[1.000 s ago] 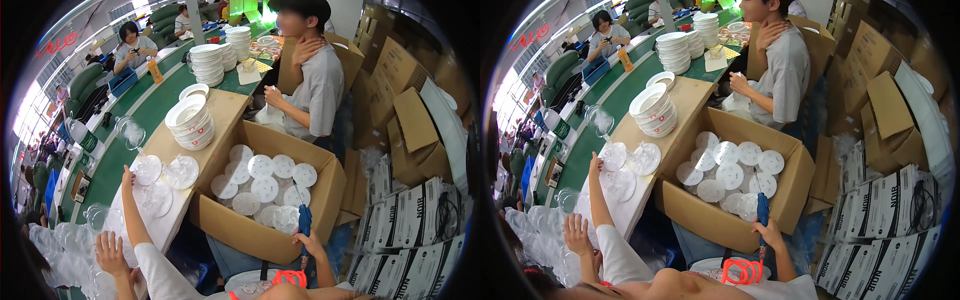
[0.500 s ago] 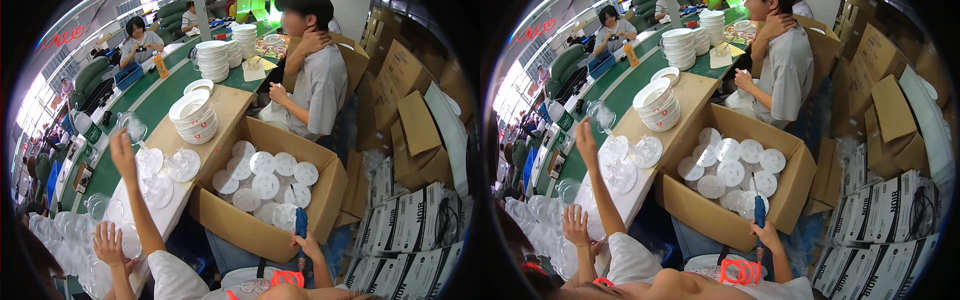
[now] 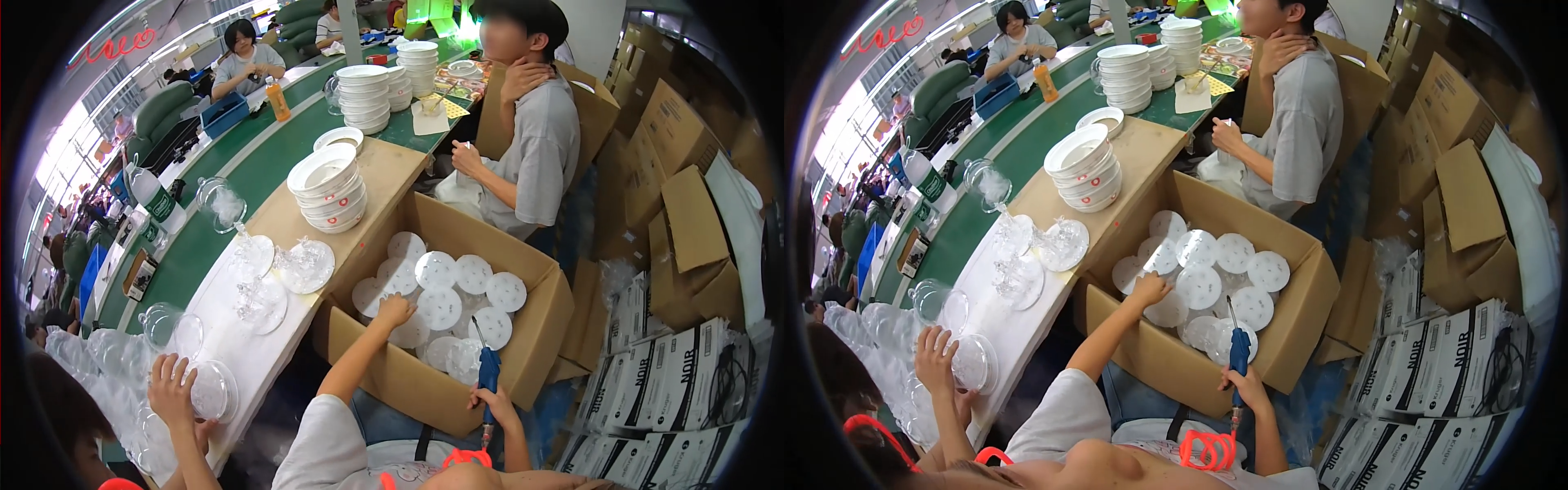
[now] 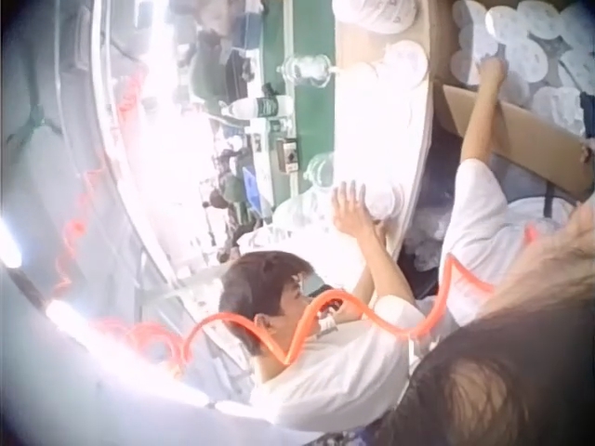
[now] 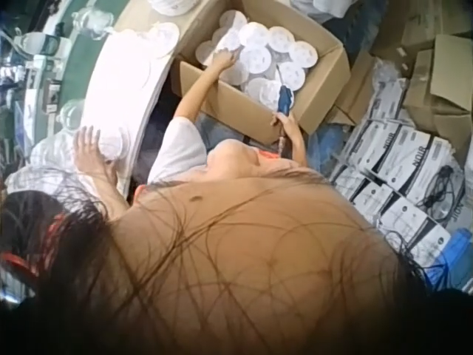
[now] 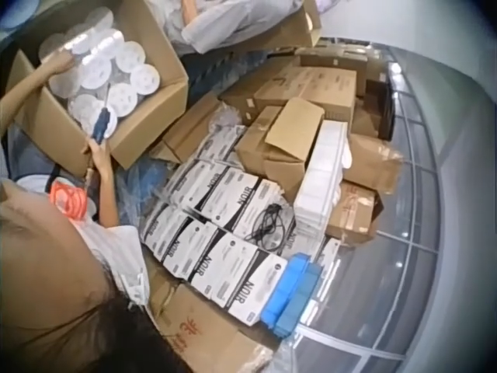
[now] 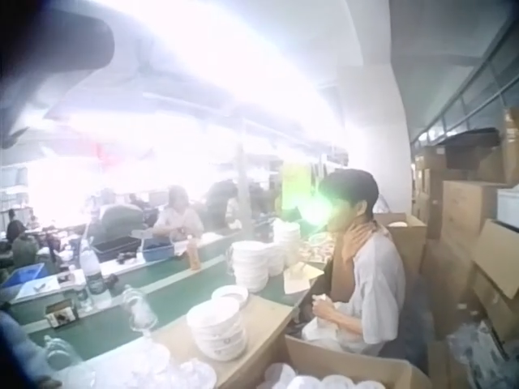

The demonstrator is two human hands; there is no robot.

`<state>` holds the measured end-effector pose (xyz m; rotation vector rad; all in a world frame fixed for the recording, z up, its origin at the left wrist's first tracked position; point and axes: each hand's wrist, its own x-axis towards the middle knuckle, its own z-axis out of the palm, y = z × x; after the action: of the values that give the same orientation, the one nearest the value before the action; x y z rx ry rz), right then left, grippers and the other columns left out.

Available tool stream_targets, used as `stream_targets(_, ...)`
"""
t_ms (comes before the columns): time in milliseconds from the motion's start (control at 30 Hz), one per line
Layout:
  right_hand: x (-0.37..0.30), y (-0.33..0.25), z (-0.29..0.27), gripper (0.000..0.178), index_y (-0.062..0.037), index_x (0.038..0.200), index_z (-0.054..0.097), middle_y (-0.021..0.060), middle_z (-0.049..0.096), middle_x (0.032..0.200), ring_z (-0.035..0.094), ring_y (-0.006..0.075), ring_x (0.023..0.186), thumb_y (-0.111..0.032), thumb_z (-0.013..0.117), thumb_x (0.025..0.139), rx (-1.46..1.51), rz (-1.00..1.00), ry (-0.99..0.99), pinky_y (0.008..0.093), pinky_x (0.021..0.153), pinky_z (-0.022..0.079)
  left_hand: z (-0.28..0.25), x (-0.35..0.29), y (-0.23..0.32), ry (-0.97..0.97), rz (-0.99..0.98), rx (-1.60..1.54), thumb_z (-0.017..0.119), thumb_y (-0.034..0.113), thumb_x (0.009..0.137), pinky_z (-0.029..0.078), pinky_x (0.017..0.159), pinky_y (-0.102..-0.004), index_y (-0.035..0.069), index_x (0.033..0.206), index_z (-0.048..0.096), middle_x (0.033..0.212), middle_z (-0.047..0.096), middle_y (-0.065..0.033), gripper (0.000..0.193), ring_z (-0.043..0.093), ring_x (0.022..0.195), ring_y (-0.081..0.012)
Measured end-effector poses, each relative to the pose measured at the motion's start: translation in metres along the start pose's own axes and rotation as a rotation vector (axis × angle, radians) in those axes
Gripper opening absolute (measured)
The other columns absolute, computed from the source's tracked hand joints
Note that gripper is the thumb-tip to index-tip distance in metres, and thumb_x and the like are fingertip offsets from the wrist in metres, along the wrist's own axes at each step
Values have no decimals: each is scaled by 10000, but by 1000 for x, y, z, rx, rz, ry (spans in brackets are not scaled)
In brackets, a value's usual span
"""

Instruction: Clean plastic light covers with an air duster and assemble them onto circular bases at a factory workstation.

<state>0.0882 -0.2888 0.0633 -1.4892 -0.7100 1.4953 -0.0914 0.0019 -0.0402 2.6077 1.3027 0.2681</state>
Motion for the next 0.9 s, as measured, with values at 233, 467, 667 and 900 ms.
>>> stream_targets(233, 2, -13, -3, 238, -24, 874, 552, 34, 564, 666, 622, 171, 645, -248, 522, 796, 18, 69, -25, 256, 584, 414, -2, 1, 7, 6, -28, -65, 480, 333, 844, 441, 672, -472, 58, 786, 635, 802, 590, -152, 321, 577, 762, -328)
stream_targets(467, 1, -15, -1, 236, -31, 857, 544, 30, 562, 669, 621, 168, 642, -258, 523, 796, 36, 59, -25, 256, 586, 413, -4, 1, 11, -40, -19, -54, 501, 344, 836, 440, 684, -491, 56, 805, 629, 840, 598, -149, 317, 589, 795, -319)
stream_targets(667, 3, -8, -1, 235, -30, 850, 543, 32, 562, 668, 621, 169, 637, -259, 523, 801, 56, 70, -24, 261, 587, 417, -4, -1, 11, -51, -50, -64, 506, 339, 833, 443, 687, -484, 54, 819, 631, 846, 597, -150, 311, 590, 799, -319)
stream_targets(900, 3, -7, -3, 230, -27, 843, 542, 36, 563, 673, 621, 169, 636, -252, 519, 803, 36, 70, -18, 258, 586, 422, -3, 3, 11, -73, -61, -95, 520, 342, 815, 457, 698, -476, 49, 866, 625, 896, 583, -161, 315, 582, 838, -332)
